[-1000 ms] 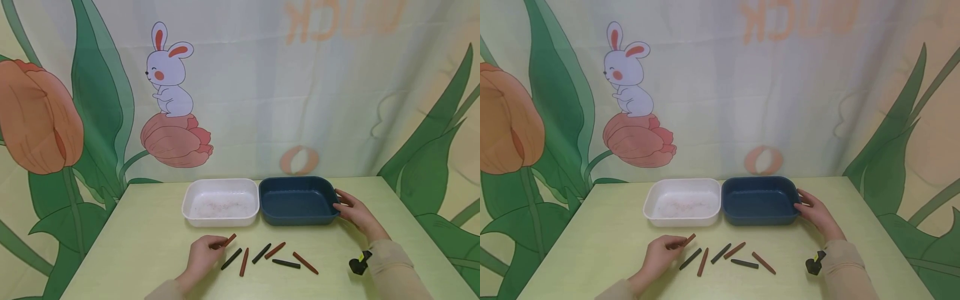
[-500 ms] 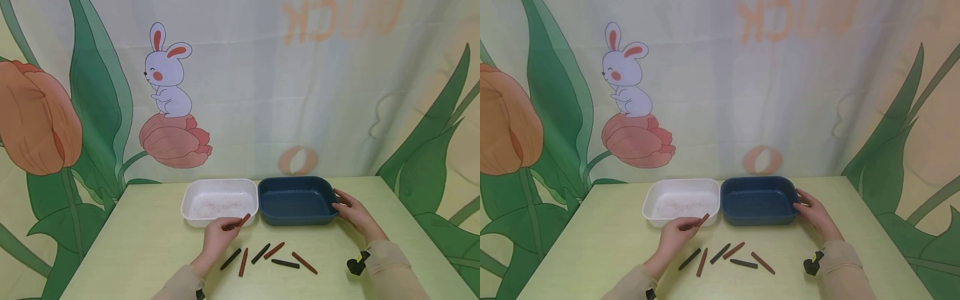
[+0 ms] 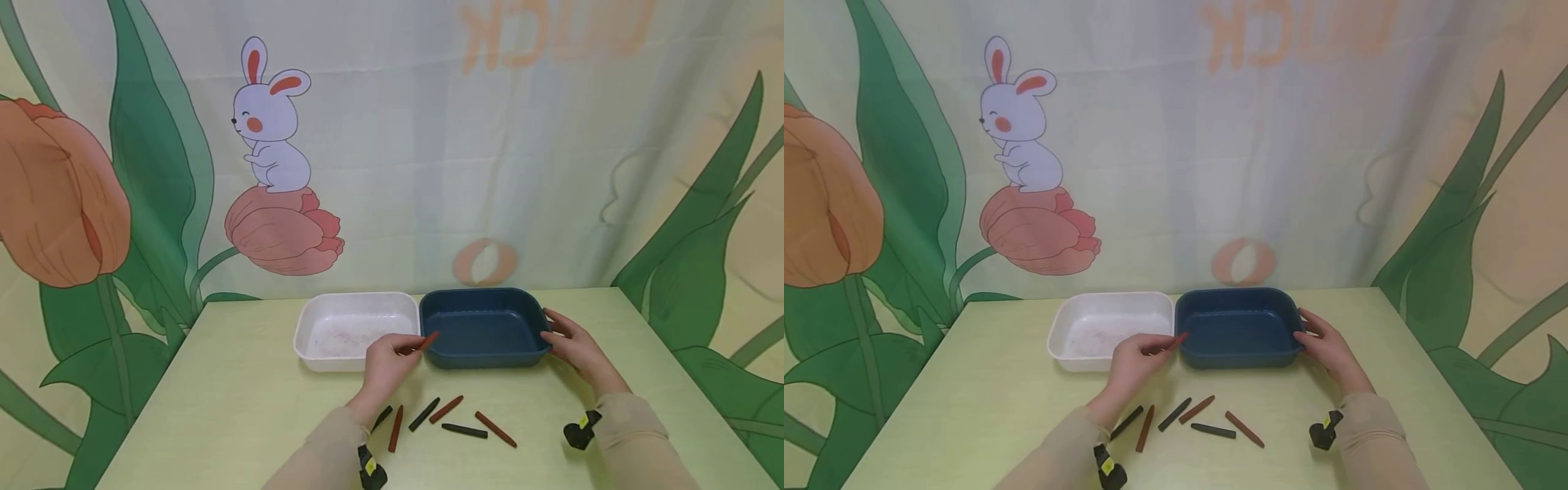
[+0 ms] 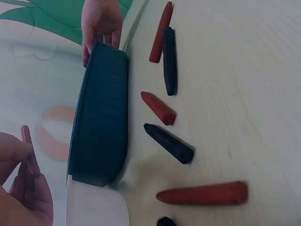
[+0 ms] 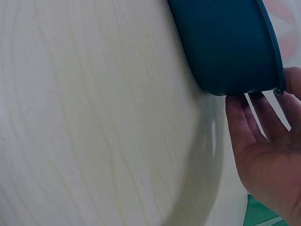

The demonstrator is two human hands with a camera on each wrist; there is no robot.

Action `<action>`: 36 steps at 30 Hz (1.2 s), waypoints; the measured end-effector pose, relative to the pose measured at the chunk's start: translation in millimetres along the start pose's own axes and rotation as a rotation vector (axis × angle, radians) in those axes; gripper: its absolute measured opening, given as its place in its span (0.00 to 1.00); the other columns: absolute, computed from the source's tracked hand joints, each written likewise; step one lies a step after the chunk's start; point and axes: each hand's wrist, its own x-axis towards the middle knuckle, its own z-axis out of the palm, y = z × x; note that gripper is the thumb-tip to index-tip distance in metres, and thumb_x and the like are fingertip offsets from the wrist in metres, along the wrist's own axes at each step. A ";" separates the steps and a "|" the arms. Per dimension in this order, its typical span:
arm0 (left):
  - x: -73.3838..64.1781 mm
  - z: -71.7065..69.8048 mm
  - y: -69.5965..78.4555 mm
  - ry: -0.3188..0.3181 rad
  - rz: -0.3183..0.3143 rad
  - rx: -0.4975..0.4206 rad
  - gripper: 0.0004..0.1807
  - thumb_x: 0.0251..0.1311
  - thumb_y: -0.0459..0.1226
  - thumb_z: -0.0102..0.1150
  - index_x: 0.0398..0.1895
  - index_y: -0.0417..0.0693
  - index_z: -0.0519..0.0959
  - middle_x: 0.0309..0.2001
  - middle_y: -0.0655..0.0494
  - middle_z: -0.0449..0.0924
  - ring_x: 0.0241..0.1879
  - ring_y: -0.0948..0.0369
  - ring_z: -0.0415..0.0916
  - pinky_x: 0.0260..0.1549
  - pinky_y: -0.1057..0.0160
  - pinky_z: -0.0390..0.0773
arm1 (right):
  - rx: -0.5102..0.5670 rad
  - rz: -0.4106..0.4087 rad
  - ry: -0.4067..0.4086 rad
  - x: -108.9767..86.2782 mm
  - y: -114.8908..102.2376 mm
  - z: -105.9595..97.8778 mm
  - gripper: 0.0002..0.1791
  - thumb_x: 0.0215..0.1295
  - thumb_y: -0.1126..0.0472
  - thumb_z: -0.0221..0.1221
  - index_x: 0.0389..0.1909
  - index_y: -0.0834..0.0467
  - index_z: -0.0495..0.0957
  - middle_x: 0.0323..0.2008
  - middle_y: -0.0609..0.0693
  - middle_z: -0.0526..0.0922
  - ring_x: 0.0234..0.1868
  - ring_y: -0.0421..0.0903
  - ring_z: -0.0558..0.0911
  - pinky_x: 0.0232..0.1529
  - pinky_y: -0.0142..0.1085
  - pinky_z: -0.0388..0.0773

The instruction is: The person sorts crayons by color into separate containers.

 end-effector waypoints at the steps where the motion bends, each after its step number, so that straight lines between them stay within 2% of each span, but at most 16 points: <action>1: 2.0 2.5 1.7 0.000 -0.001 0.004 0.09 0.54 0.28 0.69 0.38 0.45 0.90 0.35 0.54 0.85 0.35 0.58 0.80 0.33 0.65 0.79 | -0.001 0.000 0.002 0.2 0.1 0.1 0.37 0.75 0.63 0.53 0.78 0.62 0.46 0.70 0.74 0.54 0.57 0.49 0.75 0.46 0.27 0.78; 6: 11.8 12.9 8.7 -0.012 -0.011 -0.014 0.09 0.54 0.28 0.68 0.38 0.46 0.89 0.37 0.54 0.84 0.37 0.57 0.80 0.33 0.64 0.80 | 0.003 -0.004 0.002 -0.5 -0.8 0.5 0.37 0.75 0.62 0.53 0.78 0.62 0.46 0.70 0.74 0.55 0.55 0.46 0.76 0.46 0.26 0.78; 13: 24.9 24.0 12.6 -0.028 -0.042 -0.066 0.10 0.55 0.27 0.67 0.39 0.44 0.89 0.38 0.53 0.84 0.42 0.53 0.80 0.37 0.62 0.80 | -0.018 -0.001 0.007 -1.4 -2.4 1.6 0.37 0.75 0.62 0.53 0.78 0.62 0.46 0.70 0.74 0.55 0.59 0.52 0.74 0.46 0.26 0.78; 16: 28.9 28.7 12.6 -0.028 -0.048 -0.074 0.09 0.55 0.27 0.67 0.39 0.44 0.89 0.39 0.52 0.84 0.43 0.52 0.80 0.38 0.62 0.81 | -0.014 0.005 0.009 -1.6 -2.8 1.8 0.37 0.75 0.62 0.53 0.78 0.62 0.46 0.70 0.74 0.55 0.58 0.50 0.75 0.46 0.26 0.77; 24: 35.1 40.0 9.3 -0.035 -0.057 -0.021 0.10 0.57 0.28 0.66 0.40 0.46 0.89 0.38 0.55 0.84 0.41 0.54 0.80 0.32 0.66 0.80 | -0.042 -0.007 0.001 -1.2 -0.3 0.1 0.37 0.75 0.62 0.53 0.78 0.63 0.46 0.70 0.74 0.54 0.56 0.44 0.75 0.46 0.25 0.77; 26: 37.5 41.9 7.9 -0.028 -0.066 -0.006 0.09 0.58 0.29 0.66 0.40 0.47 0.89 0.38 0.56 0.84 0.41 0.56 0.80 0.32 0.66 0.79 | -0.045 -0.004 0.001 0.7 2.6 -1.1 0.37 0.75 0.61 0.54 0.78 0.62 0.47 0.71 0.73 0.55 0.54 0.40 0.75 0.46 0.25 0.76; 33: 46.5 48.8 12.8 0.014 -0.082 0.050 0.09 0.58 0.30 0.66 0.40 0.48 0.89 0.36 0.58 0.86 0.39 0.57 0.80 0.33 0.65 0.80 | -0.055 -0.008 0.005 1.5 3.1 0.1 0.37 0.75 0.61 0.53 0.78 0.62 0.47 0.71 0.73 0.54 0.60 0.50 0.73 0.47 0.25 0.76; 36: 48.4 52.3 17.7 0.023 -0.071 0.064 0.09 0.58 0.29 0.66 0.40 0.47 0.89 0.35 0.57 0.86 0.38 0.56 0.81 0.32 0.65 0.80 | -0.049 0.000 0.009 0.3 2.5 0.0 0.37 0.75 0.62 0.53 0.78 0.61 0.47 0.71 0.73 0.55 0.57 0.45 0.74 0.47 0.25 0.76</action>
